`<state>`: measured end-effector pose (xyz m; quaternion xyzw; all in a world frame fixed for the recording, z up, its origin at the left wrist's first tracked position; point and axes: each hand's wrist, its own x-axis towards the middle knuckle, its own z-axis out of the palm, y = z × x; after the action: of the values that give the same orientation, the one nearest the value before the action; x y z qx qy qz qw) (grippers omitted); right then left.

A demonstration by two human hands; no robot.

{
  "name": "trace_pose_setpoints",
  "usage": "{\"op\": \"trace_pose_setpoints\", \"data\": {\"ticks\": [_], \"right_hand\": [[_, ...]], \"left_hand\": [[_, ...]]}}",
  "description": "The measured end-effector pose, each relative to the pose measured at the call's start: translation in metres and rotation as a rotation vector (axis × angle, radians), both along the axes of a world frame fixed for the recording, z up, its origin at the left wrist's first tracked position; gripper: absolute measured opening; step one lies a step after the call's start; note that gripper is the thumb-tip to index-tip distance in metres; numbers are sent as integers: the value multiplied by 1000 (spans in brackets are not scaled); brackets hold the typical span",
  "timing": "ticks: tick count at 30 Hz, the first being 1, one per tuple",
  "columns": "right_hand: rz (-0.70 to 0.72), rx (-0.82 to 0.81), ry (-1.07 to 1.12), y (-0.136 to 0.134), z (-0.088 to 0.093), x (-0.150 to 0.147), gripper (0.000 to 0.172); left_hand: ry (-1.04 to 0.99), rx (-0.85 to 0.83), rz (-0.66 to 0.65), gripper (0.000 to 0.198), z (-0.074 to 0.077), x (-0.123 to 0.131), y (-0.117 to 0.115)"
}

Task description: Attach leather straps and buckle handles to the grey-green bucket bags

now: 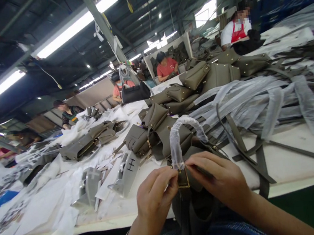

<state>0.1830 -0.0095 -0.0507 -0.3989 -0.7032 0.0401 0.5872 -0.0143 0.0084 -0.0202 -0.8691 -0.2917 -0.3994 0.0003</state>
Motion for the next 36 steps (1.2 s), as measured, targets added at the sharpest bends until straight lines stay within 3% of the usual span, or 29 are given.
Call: {"op": "trace_pose_setpoints", "data": {"ticks": [9,14,20,22,25,28,31,34,36], "right_hand": [[-59,153,-238,6,-8,3,18],[74,160,-326,-3,-17,1,26],[238,113,-372,-7,-23,0,30],[218,16,-254,-6,-23,-2,25],[228,-300,-67,-6,-23,-8,21],[328,-504,-112,-6,-22,-17,27],[431,-573,-142,-7,-18,-26,15],[470,-657,-36,-6,-11,-32,15],[458,-704,20,-5,-5,-34,19]], "left_hand": [[-18,-12,-170,23,-4,-11,12],[8,8,-233,17,-3,-19,10],[-190,-47,-185,22,-28,-14,2],[-295,-94,-141,25,-36,-10,3],[-349,-88,-90,27,-44,-5,7],[-347,-73,-84,29,-47,-3,10],[-316,-88,-104,25,-47,-7,11],[-387,-283,-49,16,-39,-11,17],[-460,-530,-90,28,-28,-8,26]]}}
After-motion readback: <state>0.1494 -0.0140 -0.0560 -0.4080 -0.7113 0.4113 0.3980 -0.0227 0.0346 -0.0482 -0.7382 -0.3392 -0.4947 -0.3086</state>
